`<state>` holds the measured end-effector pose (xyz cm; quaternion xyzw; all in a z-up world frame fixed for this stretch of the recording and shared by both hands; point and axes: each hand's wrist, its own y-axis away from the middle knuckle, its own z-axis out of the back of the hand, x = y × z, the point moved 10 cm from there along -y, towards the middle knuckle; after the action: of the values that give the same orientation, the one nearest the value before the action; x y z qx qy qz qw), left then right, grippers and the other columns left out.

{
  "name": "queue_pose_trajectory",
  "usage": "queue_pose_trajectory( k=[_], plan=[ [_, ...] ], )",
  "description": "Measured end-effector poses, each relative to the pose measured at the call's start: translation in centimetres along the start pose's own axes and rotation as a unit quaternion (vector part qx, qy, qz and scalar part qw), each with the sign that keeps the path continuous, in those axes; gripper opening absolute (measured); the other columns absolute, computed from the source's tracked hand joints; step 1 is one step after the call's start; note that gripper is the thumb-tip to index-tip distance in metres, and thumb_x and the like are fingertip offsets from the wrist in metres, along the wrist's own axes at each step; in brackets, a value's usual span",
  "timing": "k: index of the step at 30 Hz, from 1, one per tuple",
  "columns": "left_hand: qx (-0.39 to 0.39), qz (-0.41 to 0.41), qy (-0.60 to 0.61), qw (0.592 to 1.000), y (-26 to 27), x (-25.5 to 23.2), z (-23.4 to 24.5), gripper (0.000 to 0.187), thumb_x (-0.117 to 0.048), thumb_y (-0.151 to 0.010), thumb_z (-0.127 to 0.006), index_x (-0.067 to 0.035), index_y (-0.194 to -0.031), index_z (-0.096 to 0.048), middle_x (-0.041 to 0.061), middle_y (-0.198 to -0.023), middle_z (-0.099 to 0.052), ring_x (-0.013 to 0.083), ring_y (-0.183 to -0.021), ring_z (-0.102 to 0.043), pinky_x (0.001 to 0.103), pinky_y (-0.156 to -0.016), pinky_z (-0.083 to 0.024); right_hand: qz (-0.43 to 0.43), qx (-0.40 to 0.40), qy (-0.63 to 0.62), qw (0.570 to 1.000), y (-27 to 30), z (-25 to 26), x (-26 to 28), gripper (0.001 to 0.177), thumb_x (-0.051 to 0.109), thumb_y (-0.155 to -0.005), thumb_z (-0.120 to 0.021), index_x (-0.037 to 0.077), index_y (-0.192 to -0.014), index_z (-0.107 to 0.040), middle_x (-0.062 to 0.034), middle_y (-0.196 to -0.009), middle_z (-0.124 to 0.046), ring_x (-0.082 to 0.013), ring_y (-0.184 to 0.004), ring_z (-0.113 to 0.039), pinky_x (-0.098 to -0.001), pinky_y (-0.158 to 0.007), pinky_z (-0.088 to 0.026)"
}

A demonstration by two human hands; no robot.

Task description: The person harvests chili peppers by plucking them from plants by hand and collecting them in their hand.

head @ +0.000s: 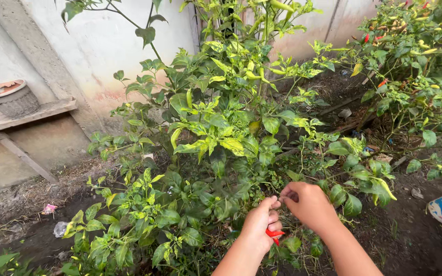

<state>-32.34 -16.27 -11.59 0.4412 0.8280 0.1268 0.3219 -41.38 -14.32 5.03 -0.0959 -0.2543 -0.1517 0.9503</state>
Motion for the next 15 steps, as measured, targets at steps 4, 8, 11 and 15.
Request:
queue_pose_trajectory(
  k=[4,8,11,15],
  plan=[
    [-0.033,-0.046,-0.003,0.998,-2.1,-0.7,1.0,0.024,-0.027,-0.096,-0.073,-0.008,-0.094,-0.059,-0.005,-0.062,-0.037,0.0068,-0.051,-0.03,0.024,-0.045,-0.025,0.005,-0.014,-0.03,0.999,1.0,-0.1,1.4,0.014,0.014,-0.08,-0.073,0.009,-0.092,-0.075,-0.0096,-0.084,-0.078,-0.0273,-0.074,-0.076,-0.0392,-0.07,-0.059],
    [-0.043,-0.101,-0.072,0.991,-3.5,-1.6,0.8,0.017,-0.021,-0.094,-0.073,-0.007,-0.096,-0.062,-0.005,-0.068,-0.045,0.005,-0.054,-0.037,0.023,-0.046,-0.03,-0.017,-0.009,-0.009,1.0,1.6,0.2,1.7,0.016,0.018,-0.08,-0.075,0.009,-0.092,-0.072,-0.013,-0.08,-0.075,-0.0309,-0.072,-0.073,-0.0412,-0.069,-0.056],
    [-0.031,-0.11,-0.058,0.992,-4.0,-1.8,0.1,0.013,-0.015,-0.092,-0.072,-0.006,-0.095,-0.063,-0.004,-0.071,-0.055,0.0054,-0.054,-0.039,0.024,-0.046,-0.03,0.009,-0.003,-0.038,0.999,1.5,0.1,1.6,0.015,0.015,-0.08,-0.072,0.006,-0.091,-0.069,-0.0138,-0.08,-0.074,-0.0311,-0.068,-0.072,-0.0408,-0.066,-0.056],
    [-0.023,-0.119,-0.039,0.992,-4.4,-1.3,0.1,0.012,-0.013,-0.092,-0.072,-0.004,-0.092,-0.063,-0.002,-0.073,-0.06,0.0047,-0.054,-0.041,0.023,-0.045,-0.03,0.02,-0.01,-0.068,0.997,1.5,-0.3,0.7,0.014,0.016,-0.08,-0.071,0.007,-0.091,-0.071,-0.0131,-0.079,-0.076,-0.0299,-0.067,-0.073,-0.0396,-0.064,-0.057]
  ],
)
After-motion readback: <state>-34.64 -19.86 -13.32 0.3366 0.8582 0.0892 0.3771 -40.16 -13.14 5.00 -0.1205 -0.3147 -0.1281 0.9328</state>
